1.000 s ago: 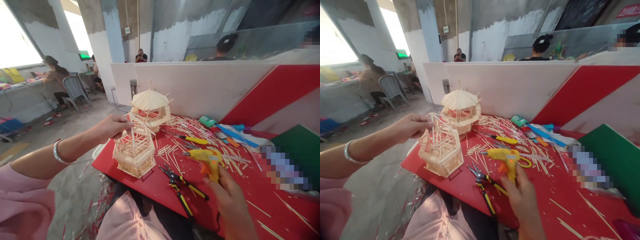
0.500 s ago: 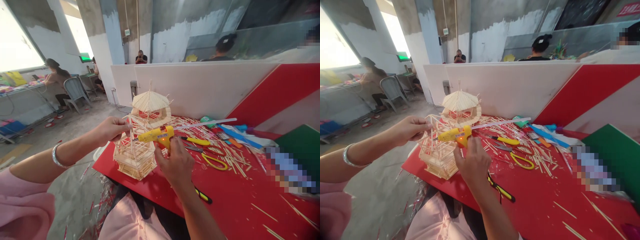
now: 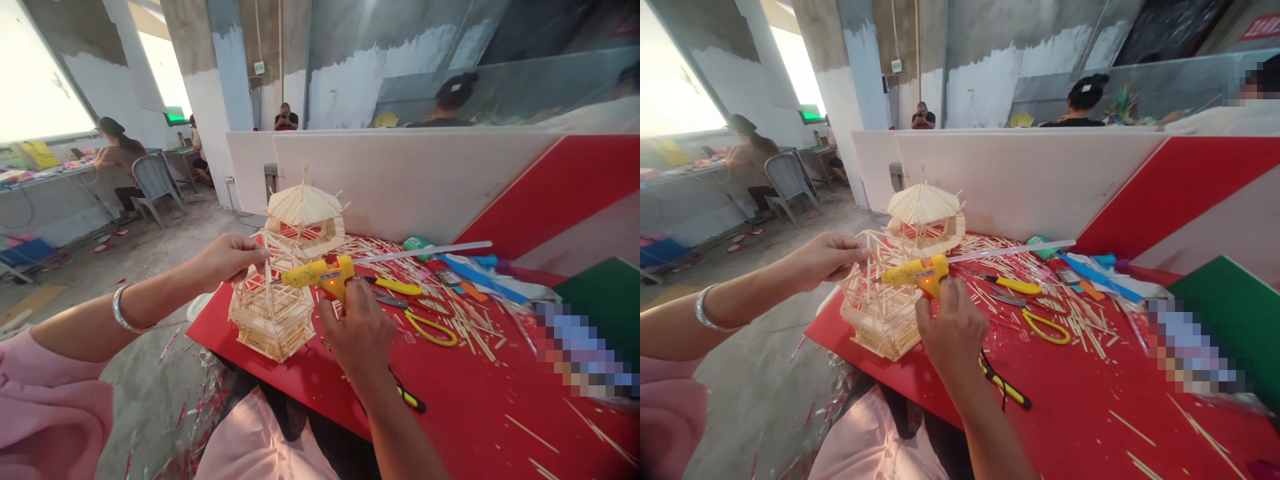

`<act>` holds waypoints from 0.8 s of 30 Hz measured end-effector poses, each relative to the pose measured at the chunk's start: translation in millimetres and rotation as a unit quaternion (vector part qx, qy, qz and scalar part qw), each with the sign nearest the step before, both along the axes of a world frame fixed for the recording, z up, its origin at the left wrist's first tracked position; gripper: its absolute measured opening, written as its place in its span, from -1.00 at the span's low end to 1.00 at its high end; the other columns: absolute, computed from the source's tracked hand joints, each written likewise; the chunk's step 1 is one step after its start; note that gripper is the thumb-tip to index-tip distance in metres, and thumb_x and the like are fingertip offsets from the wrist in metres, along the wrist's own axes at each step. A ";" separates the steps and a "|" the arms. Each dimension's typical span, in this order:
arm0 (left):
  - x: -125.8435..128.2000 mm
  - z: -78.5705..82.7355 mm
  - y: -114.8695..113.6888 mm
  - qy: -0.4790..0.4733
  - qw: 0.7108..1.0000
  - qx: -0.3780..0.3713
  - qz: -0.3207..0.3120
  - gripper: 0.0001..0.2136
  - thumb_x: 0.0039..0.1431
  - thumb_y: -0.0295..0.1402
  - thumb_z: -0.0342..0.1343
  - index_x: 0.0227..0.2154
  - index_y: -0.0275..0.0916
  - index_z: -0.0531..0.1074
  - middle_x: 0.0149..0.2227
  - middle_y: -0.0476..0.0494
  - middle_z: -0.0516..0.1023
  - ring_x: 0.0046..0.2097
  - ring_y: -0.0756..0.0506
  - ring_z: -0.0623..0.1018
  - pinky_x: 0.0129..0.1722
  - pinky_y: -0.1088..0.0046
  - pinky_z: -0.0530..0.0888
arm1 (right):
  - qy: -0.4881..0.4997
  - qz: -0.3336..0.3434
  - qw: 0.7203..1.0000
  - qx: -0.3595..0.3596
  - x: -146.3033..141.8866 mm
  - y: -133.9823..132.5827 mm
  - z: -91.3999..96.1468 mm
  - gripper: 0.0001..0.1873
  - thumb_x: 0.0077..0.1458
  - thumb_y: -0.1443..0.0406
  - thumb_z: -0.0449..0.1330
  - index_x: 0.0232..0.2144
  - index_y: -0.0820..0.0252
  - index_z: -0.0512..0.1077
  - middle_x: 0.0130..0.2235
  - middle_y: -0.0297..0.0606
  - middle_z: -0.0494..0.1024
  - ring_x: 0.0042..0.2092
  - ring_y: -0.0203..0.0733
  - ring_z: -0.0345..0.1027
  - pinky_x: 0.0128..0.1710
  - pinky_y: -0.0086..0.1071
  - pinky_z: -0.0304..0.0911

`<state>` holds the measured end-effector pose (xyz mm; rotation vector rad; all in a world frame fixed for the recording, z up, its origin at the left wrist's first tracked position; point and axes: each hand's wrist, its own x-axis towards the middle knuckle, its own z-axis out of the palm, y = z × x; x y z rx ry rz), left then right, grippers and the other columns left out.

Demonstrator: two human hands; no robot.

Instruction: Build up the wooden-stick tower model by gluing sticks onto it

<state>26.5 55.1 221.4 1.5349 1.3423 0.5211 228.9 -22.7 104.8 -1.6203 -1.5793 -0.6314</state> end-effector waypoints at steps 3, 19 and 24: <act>-0.2 -0.4 0.3 -0.002 1.000 0.001 -0.002 -0.69 0.24 -0.30 0.12 -0.60 -0.28 0.41 -0.78 0.10 0.15 -0.70 0.12 0.04 -0.64 0.51 -0.05 | -0.004 0.000 1.000 0.007 1.1 -0.2 -0.3 -0.79 0.20 0.25 0.04 -0.18 0.24 0.36 -0.35 -0.21 0.50 -0.39 -0.20 0.34 -0.49 -0.36 0.00; 5.1 1.3 -1.3 -0.001 1.000 0.006 0.020 -0.65 0.33 -0.40 0.04 -0.61 -0.32 0.41 -0.81 0.14 0.13 -0.74 0.15 0.04 -0.66 0.53 -0.10 | 0.096 -0.022 0.991 -0.086 28.4 -14.9 -21.6 -0.35 0.12 -0.22 0.03 -0.15 0.23 0.40 -0.28 -0.09 0.54 -0.31 -0.07 0.42 -0.44 -0.33 0.14; 3.7 -1.6 0.3 -0.004 1.000 0.011 0.018 -0.64 0.33 -0.39 0.07 -0.62 -0.31 0.40 -0.79 0.10 0.18 -0.73 0.15 0.05 -0.66 0.52 -0.08 | 0.185 -0.114 0.931 -0.295 98.4 -54.0 -59.6 -0.20 -0.04 -0.30 0.05 -0.06 0.23 0.41 -0.13 0.08 0.56 -0.16 0.15 0.47 -0.32 -0.18 0.29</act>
